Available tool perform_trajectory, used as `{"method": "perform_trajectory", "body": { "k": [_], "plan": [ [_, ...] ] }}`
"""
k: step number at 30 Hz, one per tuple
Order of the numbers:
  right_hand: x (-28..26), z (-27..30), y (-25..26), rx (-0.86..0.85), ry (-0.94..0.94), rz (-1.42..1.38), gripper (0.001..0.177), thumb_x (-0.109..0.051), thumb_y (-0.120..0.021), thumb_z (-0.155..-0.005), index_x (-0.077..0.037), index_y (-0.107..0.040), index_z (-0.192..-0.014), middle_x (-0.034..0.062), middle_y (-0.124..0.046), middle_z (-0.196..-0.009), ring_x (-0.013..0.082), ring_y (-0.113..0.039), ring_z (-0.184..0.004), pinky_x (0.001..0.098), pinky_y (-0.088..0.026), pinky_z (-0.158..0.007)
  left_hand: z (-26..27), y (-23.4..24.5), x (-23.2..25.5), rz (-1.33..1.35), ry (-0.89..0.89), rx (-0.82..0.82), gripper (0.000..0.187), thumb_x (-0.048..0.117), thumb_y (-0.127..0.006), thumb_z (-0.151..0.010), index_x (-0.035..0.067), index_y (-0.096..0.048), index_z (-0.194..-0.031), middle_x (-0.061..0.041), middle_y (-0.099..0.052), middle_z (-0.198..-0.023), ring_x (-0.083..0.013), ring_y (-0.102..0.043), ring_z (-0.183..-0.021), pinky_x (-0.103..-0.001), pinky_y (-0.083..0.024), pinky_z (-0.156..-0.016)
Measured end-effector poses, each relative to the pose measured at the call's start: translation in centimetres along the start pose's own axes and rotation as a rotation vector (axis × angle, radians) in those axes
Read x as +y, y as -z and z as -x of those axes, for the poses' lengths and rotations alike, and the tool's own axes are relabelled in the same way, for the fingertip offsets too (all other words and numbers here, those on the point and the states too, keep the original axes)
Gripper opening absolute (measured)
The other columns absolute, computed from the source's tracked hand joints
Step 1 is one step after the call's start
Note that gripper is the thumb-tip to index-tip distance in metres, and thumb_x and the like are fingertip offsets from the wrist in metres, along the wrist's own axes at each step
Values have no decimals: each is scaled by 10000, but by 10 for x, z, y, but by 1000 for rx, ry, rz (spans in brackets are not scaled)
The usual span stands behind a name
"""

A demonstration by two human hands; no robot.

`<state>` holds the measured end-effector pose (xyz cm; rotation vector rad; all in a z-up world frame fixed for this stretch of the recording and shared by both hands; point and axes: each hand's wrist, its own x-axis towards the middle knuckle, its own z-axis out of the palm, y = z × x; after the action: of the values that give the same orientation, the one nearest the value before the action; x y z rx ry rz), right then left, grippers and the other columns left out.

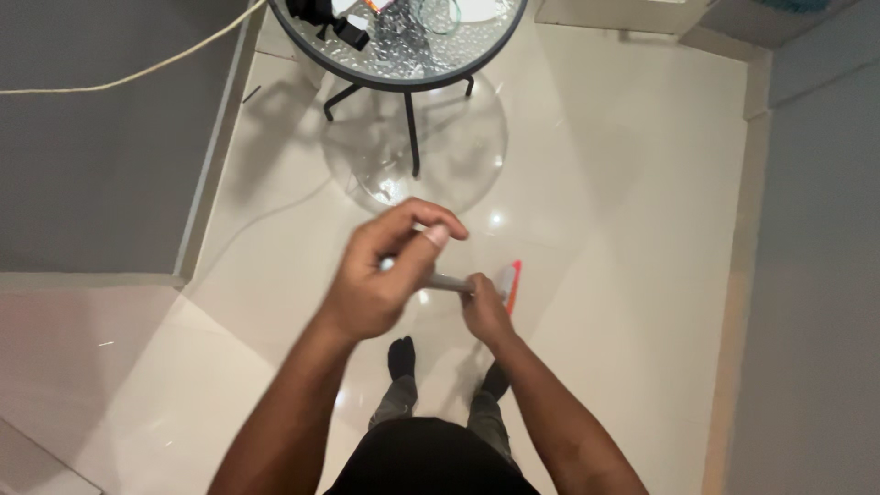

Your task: The person mops the floor by hand using a mop, pushing it along the floor and near the wall.

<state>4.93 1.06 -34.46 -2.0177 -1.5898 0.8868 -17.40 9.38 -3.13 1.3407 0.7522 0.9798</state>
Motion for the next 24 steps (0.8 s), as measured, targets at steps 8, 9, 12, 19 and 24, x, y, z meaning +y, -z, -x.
{"method": "perform_trajectory", "body": {
  "k": [8, 9, 12, 19, 24],
  "plan": [
    [-93, -3, 4, -115, 4, 16, 148, -149, -628, -980, -43, -568, -1064, 227, -640, -1099, 439, -615, -1042, 507, -484, -874, 17, 64, 23, 311, -68, -11, 202, 142, -516, -1090, 2, -631, -1181, 55, -478, -645, -19, -393, -535, -247, -336, -520],
    [-90, 2, 6, -115, 24, 49, 151, -134, -625, -959, -55, -580, -1080, 220, -644, -1104, 433, -614, -1049, 502, -481, -890, 22, 64, 21, 315, -70, -13, 202, 142, -516, -1090, 2, -630, -1181, 55, -478, -645, -19, -393, -535, -247, -336, -520],
    [-58, 22, 17, -97, -39, 38, 140, -112, -614, -955, -59, -584, -1081, 217, -633, -1115, 422, -604, -1071, 495, -478, -903, 37, 60, 10, 284, -47, -91, 214, 144, -534, -1056, -1, -635, -1177, 33, -515, -664, -30, -418, -540, -232, -340, -493],
    [105, 35, 44, -23, -31, 167, 161, -93, -624, -943, -51, -570, -1088, 235, -646, -1034, 430, -626, -991, 501, -501, -855, 14, -29, -75, 219, 138, -190, 162, 171, -597, -1039, 39, -691, -1037, 40, -584, -768, -28, -478, -617, -218, -403, -554],
    [133, 33, 35, 19, 2, 17, 122, -134, -582, -966, -47, -530, -1034, 209, -654, -926, 370, -650, -854, 465, -520, -785, 4, -56, -98, 164, 77, -134, 321, 267, -576, -1091, 51, -665, -871, 36, -558, -732, -38, -481, -679, -229, -422, -633]
  ]
}}
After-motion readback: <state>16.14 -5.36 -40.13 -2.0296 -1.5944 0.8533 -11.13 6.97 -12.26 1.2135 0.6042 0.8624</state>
